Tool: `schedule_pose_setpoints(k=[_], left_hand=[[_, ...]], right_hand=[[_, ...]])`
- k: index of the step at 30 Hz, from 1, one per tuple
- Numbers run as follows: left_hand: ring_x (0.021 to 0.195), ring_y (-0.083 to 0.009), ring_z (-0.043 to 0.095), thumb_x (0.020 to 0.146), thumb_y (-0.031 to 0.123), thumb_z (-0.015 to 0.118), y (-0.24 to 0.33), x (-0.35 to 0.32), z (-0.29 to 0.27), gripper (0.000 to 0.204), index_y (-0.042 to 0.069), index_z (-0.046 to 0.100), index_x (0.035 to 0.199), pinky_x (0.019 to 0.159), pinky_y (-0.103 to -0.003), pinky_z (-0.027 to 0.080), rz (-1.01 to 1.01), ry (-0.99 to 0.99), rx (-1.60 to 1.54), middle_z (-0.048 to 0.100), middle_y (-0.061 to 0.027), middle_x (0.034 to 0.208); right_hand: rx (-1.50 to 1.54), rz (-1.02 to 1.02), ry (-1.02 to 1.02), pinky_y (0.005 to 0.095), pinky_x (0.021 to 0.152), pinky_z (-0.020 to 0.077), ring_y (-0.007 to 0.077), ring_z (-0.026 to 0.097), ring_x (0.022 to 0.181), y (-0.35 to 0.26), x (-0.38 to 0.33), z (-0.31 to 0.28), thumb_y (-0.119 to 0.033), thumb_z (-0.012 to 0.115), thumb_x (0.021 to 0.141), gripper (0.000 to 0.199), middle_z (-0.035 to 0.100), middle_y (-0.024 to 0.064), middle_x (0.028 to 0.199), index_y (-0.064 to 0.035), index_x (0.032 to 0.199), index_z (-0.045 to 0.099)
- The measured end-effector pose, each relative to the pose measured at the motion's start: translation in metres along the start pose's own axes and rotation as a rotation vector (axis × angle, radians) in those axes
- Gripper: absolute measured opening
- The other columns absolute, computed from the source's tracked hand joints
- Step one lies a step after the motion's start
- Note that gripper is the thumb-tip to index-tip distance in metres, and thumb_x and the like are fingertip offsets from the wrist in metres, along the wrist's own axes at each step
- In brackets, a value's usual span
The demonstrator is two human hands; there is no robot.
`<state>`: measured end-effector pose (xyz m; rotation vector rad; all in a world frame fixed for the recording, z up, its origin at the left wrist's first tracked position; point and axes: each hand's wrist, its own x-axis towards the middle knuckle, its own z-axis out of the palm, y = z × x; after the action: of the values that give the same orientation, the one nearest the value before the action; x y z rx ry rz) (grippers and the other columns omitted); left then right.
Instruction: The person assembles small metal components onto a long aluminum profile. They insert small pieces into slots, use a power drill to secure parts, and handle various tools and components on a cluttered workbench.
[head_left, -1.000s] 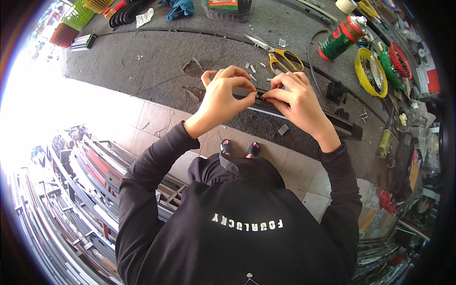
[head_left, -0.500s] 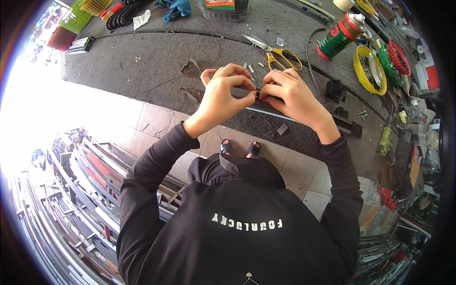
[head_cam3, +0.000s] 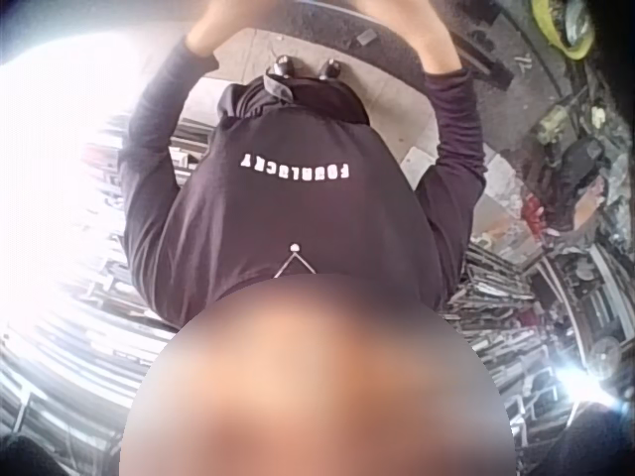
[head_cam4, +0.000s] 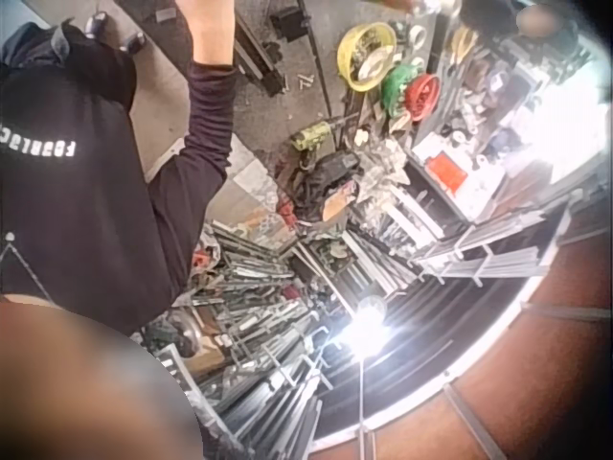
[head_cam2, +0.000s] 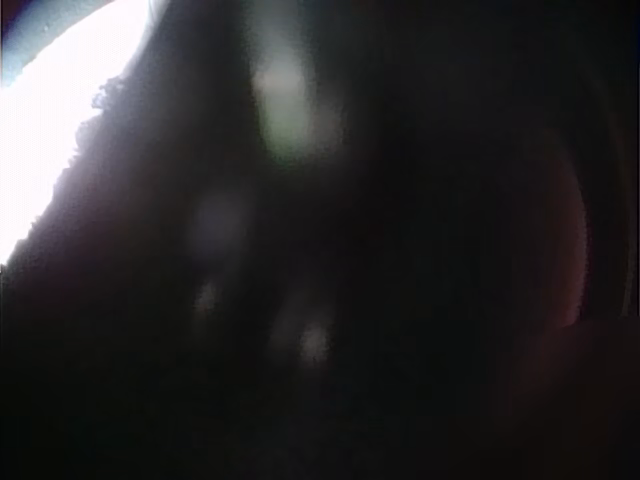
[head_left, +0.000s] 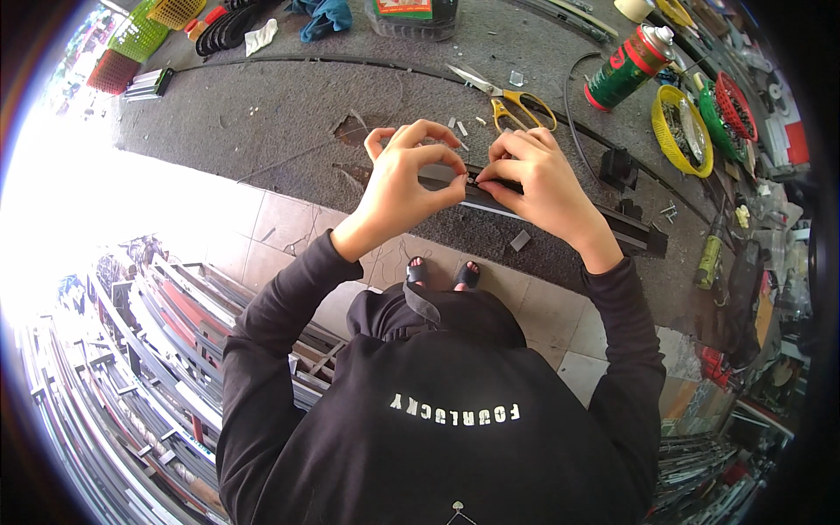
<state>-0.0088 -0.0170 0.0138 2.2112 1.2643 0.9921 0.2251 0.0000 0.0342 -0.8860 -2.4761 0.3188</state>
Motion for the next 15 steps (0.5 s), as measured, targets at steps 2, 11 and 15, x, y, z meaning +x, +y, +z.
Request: schedule_pose_setpoints(k=[2, 11, 15], left_hand=[[0.116, -0.0141, 0.059, 0.076, 0.022, 0.079, 0.001, 0.000, -0.002, 0.008, 0.018, 0.074, 0.080, 0.110, -0.048, 0.020, 0.015, 0.013, 0.013, 0.064, 0.0053, 0.113], [0.108, -0.0138, 0.059, 0.070, 0.017, 0.081, 0.006, 0.001, -0.005, 0.011, 0.018, 0.075, 0.079, 0.105, -0.043, 0.024, 0.110, 0.109, 0.061, 0.063, 0.0053, 0.110], [0.106, -0.0133, 0.059, 0.067, 0.016, 0.081, 0.009, 0.001, -0.002, 0.012, 0.018, 0.076, 0.078, 0.104, -0.041, 0.025, 0.127, 0.179, 0.069, 0.061, 0.0047, 0.106]], right_hand=[[-0.040, -0.006, -0.009, 0.0380, 0.094, 0.0411, 0.0218, 0.061, 0.096, -0.002, 0.001, -0.001, -0.016, 0.079, 0.081, 0.007, 0.064, 0.0018, 0.096, -0.0108, 0.086, 0.076], [-0.170, -0.042, -0.101, 0.0392, 0.097, 0.0404, 0.0196, 0.063, 0.097, -0.005, 0.012, -0.004, -0.014, 0.075, 0.080, 0.003, 0.065, 0.0023, 0.095, -0.0115, 0.079, 0.073], [-0.078, 0.011, -0.111, 0.0384, 0.096, 0.0399, 0.0202, 0.063, 0.097, -0.002, 0.010, -0.004, -0.011, 0.074, 0.081, 0.002, 0.065, 0.0026, 0.094, -0.0114, 0.083, 0.072]])
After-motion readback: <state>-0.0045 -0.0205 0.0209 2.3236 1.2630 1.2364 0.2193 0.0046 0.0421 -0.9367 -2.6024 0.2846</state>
